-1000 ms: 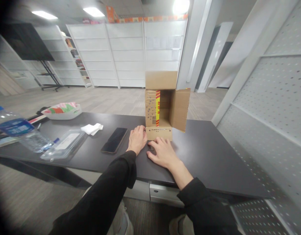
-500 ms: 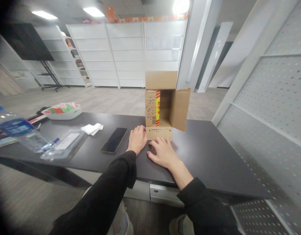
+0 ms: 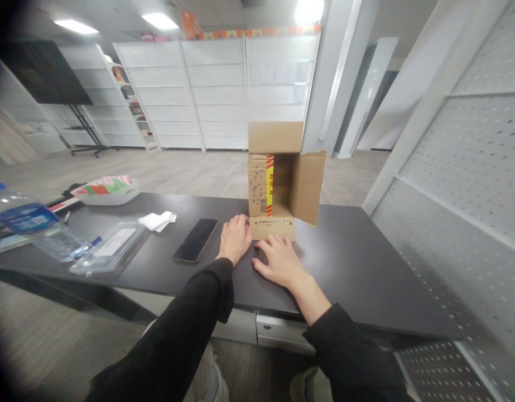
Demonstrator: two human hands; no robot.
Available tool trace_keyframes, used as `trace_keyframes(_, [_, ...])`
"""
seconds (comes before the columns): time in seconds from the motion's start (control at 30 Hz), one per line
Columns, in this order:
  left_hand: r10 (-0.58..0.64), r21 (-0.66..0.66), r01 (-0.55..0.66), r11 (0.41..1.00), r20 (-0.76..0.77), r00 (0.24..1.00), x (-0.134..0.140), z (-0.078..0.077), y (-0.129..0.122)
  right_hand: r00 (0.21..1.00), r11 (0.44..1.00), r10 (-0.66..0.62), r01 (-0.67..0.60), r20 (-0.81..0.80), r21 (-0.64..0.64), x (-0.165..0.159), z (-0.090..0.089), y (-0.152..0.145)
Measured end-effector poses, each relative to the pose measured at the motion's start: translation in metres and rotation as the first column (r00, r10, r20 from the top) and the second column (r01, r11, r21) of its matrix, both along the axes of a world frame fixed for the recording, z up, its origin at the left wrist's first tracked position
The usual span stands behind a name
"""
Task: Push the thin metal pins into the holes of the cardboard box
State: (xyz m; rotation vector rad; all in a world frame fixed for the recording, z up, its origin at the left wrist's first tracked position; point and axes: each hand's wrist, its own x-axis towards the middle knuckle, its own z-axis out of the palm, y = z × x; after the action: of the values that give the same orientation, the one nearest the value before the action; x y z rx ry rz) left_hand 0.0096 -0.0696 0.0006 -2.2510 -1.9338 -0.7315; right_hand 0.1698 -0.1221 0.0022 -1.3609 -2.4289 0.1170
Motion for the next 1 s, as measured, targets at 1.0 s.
trace_keyframes(1.0, [0.004, 0.002, -0.004, 1.000, -0.012, 1.000, -0.0001, -0.0004, 0.0000, 1.000, 1.000, 0.006, -0.006, -0.017, 0.005, 0.0007, -0.0009, 0.0008])
